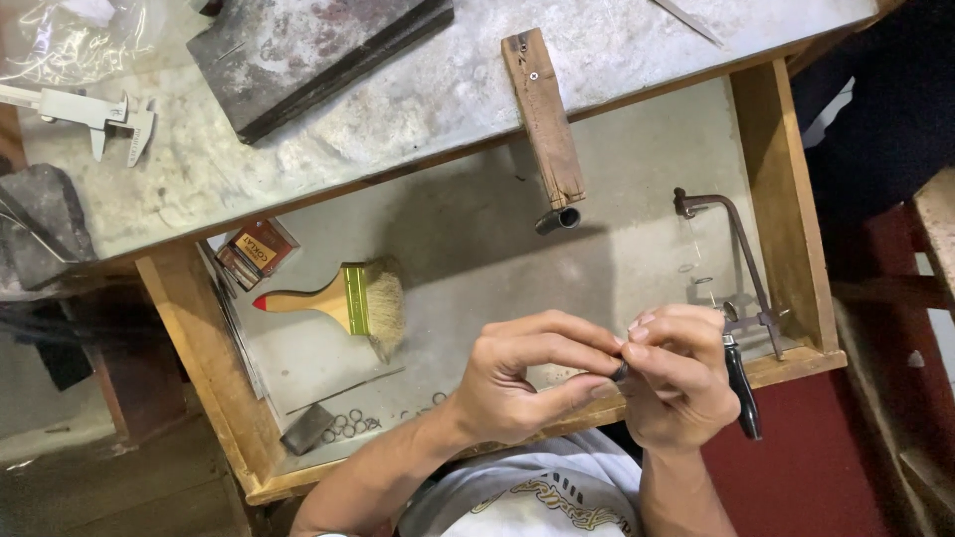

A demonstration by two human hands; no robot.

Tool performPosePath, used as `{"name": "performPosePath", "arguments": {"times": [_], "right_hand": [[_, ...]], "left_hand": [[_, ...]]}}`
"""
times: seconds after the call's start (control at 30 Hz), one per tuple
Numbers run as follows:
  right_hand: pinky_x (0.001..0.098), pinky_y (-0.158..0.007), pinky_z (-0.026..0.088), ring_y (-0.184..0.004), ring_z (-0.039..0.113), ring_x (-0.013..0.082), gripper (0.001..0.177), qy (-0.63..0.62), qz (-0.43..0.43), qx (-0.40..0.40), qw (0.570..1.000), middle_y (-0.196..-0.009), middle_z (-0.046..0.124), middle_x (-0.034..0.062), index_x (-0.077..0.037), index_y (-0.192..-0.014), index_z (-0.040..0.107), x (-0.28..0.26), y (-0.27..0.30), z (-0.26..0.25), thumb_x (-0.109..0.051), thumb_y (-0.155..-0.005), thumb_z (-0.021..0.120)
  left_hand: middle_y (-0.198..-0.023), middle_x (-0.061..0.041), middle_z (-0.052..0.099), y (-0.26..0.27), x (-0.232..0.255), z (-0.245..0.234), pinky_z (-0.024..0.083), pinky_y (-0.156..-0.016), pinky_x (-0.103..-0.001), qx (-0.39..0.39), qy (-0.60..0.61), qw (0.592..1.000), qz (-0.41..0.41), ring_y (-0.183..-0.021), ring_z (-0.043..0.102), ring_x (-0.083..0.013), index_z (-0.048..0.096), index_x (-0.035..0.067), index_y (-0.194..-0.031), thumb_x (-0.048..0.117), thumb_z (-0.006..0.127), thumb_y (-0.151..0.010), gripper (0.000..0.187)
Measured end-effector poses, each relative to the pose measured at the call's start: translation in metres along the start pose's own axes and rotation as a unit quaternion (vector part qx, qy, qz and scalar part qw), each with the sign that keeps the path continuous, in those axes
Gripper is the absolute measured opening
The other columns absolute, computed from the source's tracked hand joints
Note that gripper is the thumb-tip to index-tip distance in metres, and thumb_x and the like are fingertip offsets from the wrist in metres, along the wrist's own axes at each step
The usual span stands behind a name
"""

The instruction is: Cutting metal jump rings from a coil using a jeweler's saw and pliers at a workbench.

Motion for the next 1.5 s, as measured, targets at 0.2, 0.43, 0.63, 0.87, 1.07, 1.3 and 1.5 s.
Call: {"name": "performPosePath", "arguments": {"times": [0.2, 0.43, 0.63, 0.87, 1.07, 1.3, 1.5], "right_hand": [[0.0299, -0.086, 0.060, -0.102, 0.057, 0.0220, 0.012, -0.012, -0.003, 0.002, 1.000, -0.105, 0.062, 0.0058, -0.016, -0.112, 0.064, 0.0017, 0.0007, -0.0001, -0.014, -0.100, 0.067], [0.0305, -0.085, 0.058, -0.100, 0.058, 0.0233, 0.011, -0.005, 0.000, 0.000, 1.000, -0.104, 0.063, 0.0069, -0.016, -0.111, 0.063, 0.0003, 0.0005, -0.0004, -0.018, -0.101, 0.066], [0.0299, -0.086, 0.059, -0.101, 0.058, 0.0229, 0.013, -0.007, -0.002, 0.000, 1.000, -0.105, 0.063, 0.0067, -0.015, -0.110, 0.064, -0.0009, 0.0009, -0.0019, -0.018, -0.099, 0.068], [0.0296, -0.086, 0.059, -0.101, 0.058, 0.0228, 0.011, -0.005, -0.001, -0.002, 1.000, -0.104, 0.063, 0.0062, -0.015, -0.110, 0.065, -0.0007, 0.0003, -0.0015, -0.019, -0.100, 0.067], [0.0300, -0.084, 0.057, -0.100, 0.058, 0.0237, 0.012, -0.003, 0.008, -0.004, 1.000, -0.104, 0.063, 0.0073, -0.013, -0.111, 0.067, 0.0032, 0.0010, -0.0011, -0.020, -0.102, 0.064], [0.0317, -0.087, 0.054, -0.099, 0.059, 0.0241, 0.018, 0.002, 0.038, -0.004, 0.999, -0.104, 0.063, 0.0081, -0.012, -0.110, 0.068, 0.0049, 0.0007, 0.0000, -0.027, -0.102, 0.061], [0.0328, -0.086, 0.056, -0.100, 0.059, 0.0253, 0.013, 0.008, 0.020, -0.006, 1.000, -0.104, 0.063, 0.0076, -0.012, -0.111, 0.068, 0.0025, 0.0014, -0.0020, -0.017, -0.100, 0.064]], "left_hand": [[-0.112, -0.015, 0.074, 0.0005, -0.0006, -0.0003, 0.063, -0.095, -0.030, -0.005, -0.010, 1.000, 0.012, -0.100, 0.076, -0.0235, 0.074, 0.005, -0.106, 0.001, 0.077, -0.094, 0.013], [-0.111, -0.016, 0.074, 0.0000, 0.0005, 0.0003, 0.064, -0.094, -0.030, -0.004, -0.002, 1.000, 0.025, -0.099, 0.076, -0.0244, 0.074, 0.005, -0.106, -0.001, 0.077, -0.093, 0.014], [-0.112, -0.017, 0.073, -0.0012, 0.0043, 0.0015, 0.065, -0.096, -0.031, -0.011, 0.005, 0.999, 0.039, -0.101, 0.076, -0.0251, 0.073, 0.003, -0.107, -0.002, 0.076, -0.094, 0.014], [-0.111, -0.016, 0.073, -0.0007, 0.0028, 0.0011, 0.065, -0.094, -0.031, -0.010, 0.001, 0.999, 0.037, -0.100, 0.076, -0.0249, 0.073, 0.004, -0.106, -0.002, 0.076, -0.094, 0.014], [-0.110, -0.016, 0.074, -0.0014, 0.0010, -0.0004, 0.064, -0.093, -0.030, 0.004, -0.008, 1.000, 0.026, -0.099, 0.076, -0.0241, 0.073, 0.004, -0.105, 0.002, 0.077, -0.094, 0.012], [-0.108, -0.014, 0.074, -0.0027, -0.0002, -0.0015, 0.064, -0.091, -0.028, 0.018, -0.015, 1.000, 0.011, -0.096, 0.076, -0.0224, 0.074, 0.005, -0.104, 0.003, 0.079, -0.092, 0.013], [-0.111, -0.015, 0.073, -0.0011, -0.0017, -0.0001, 0.064, -0.092, -0.030, 0.001, -0.007, 1.000, 0.028, -0.098, 0.075, -0.0240, 0.073, 0.004, -0.106, -0.001, 0.076, -0.094, 0.013]]}}
Point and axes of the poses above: each hand's wrist, its own y-axis away from the middle knuckle, its own z-axis out of the palm, x = y × z, the point moved 9 cm from there along -y, towards the middle knuckle
